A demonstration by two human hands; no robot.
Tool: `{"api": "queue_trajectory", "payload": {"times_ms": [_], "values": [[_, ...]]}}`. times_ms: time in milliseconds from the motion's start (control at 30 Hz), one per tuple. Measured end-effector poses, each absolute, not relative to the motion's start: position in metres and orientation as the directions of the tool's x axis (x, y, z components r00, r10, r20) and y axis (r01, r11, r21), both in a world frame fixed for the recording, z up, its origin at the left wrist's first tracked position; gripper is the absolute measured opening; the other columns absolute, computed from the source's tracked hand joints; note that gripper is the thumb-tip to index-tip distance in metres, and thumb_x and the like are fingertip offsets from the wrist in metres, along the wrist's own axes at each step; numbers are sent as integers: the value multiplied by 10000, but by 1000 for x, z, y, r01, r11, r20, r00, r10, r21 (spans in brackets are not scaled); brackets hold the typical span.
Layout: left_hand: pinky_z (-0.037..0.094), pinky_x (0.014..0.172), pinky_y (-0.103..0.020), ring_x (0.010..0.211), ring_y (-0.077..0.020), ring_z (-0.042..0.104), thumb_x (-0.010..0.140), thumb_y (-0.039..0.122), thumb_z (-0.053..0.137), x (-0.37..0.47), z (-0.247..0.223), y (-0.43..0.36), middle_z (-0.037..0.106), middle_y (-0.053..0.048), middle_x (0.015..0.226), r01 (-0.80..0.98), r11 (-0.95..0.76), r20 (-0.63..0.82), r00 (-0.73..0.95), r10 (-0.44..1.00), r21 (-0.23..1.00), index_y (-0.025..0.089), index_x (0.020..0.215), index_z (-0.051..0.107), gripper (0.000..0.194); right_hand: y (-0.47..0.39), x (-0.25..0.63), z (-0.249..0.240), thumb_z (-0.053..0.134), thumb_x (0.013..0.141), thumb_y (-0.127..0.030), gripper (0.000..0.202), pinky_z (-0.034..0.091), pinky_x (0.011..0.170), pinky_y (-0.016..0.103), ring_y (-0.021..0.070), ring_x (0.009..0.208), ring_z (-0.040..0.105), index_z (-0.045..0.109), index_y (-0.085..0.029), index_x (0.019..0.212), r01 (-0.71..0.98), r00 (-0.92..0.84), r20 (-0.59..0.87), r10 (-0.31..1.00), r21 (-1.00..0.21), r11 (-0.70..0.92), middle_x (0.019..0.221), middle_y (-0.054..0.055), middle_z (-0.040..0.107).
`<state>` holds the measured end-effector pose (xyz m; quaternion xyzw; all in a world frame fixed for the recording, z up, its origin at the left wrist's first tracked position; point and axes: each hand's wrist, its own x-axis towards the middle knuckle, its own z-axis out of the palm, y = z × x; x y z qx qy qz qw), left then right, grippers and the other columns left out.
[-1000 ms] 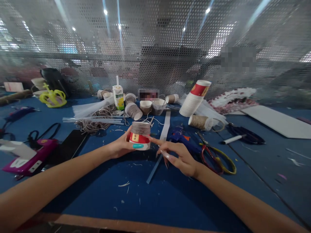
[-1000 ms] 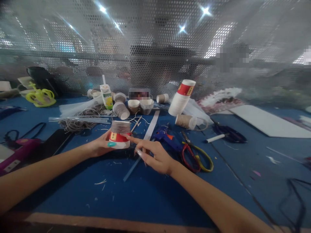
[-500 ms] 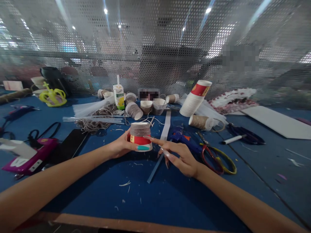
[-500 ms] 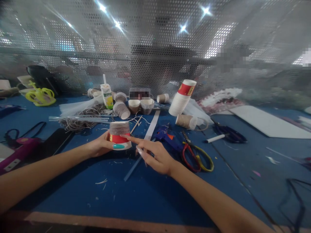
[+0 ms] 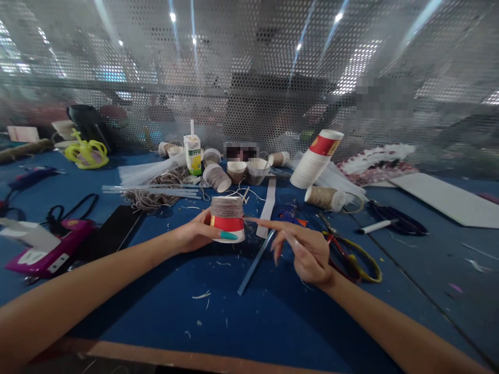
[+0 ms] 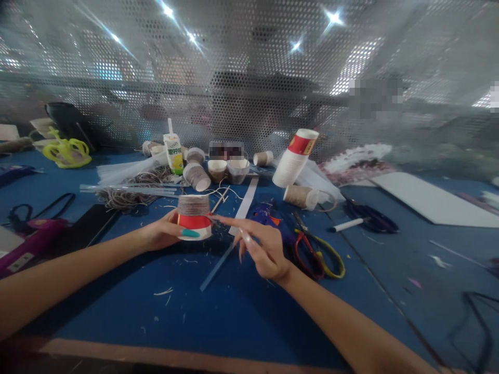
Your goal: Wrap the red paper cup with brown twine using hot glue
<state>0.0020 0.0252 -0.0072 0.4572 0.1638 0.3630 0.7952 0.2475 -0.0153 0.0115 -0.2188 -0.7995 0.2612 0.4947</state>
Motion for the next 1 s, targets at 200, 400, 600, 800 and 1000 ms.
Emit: {"api": "queue_trajectory", "payload": {"times_ms": [200,400,600,800,1000], "values": [[462,935,-377,941,-219,670,567,142,797,0,-9,27,733,-71,1003,-411,310,70,690,720,857,165,1106,664,556,-16,243,18,422,892,-279,155,502,473,266,105,489,607,545,-217,964,254,-649,630,427,-349,902,1281,145,644],[452,968,-371,999,-233,666,561,173,798,-1,-10,28,731,-79,1055,-398,321,63,705,706,859,165,1147,650,605,-17,245,20,368,872,-212,152,481,488,257,93,477,578,520,-211,872,310,-700,625,346,-171,935,1306,154,624],[453,941,-375,938,-224,674,564,162,789,-1,-8,26,742,-67,994,-405,332,70,717,694,852,181,1080,686,527,-20,248,19,418,830,-230,136,476,472,291,122,479,595,526,-230,913,333,-651,643,404,-236,913,1328,150,608],[441,957,-388,977,-245,672,583,185,767,-2,-9,27,739,-89,1025,-406,330,82,727,682,852,166,1106,669,532,-20,248,18,391,862,-254,161,449,453,299,130,442,559,548,-228,844,410,-676,596,433,-184,893,1058,105,746],[437,969,-410,1054,-271,646,573,186,764,-4,-11,28,704,-106,1136,-416,366,67,731,679,832,164,1185,630,627,-13,248,24,467,863,-223,63,528,632,336,196,696,633,513,-225,905,726,-294,767,570,-209,655,954,110,670]]}}
